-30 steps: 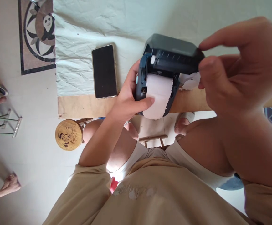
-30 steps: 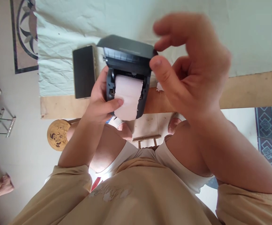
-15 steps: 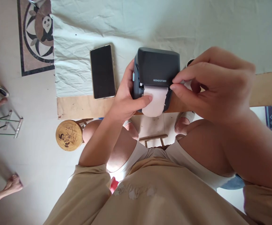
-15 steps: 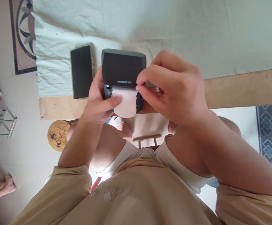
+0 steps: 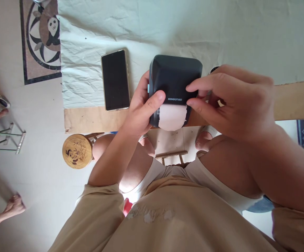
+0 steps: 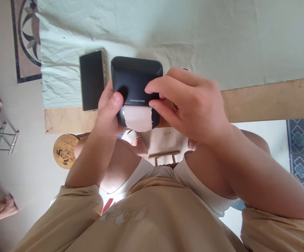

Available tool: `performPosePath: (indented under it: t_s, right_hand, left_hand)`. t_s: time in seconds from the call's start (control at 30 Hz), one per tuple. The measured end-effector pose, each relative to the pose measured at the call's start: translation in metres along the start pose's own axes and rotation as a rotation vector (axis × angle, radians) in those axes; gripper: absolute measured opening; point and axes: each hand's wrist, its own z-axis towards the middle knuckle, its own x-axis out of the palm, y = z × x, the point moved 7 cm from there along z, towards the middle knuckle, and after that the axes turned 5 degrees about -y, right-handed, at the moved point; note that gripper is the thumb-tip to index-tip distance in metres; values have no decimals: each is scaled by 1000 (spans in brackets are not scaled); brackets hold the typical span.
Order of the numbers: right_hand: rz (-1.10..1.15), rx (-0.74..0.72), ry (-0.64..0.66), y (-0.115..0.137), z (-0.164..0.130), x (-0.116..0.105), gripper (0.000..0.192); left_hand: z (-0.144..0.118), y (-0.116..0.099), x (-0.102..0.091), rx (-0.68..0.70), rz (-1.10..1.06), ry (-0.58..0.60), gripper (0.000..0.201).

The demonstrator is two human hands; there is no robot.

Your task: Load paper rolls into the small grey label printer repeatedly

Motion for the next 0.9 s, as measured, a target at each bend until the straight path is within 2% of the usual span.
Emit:
performPosePath:
  t_s: [0.1, 0.3, 0.53, 0.9]
  right_hand:
    - [47, 24, 22, 2, 1, 2, 4]
    - [71, 31, 37, 1, 1, 2, 8]
    - [64, 25, 45, 1, 0, 4, 9]
    - [23, 35, 43, 0, 1, 4, 10]
  left_hand:
    - [-2, -2, 1, -22, -18, -38, 52]
    - [-4, -8, 5, -101, -54, -51, 47]
    - [-4, -11, 8, -88, -105, -8, 38]
    - [-3, -12, 9, -105, -118, -24, 29]
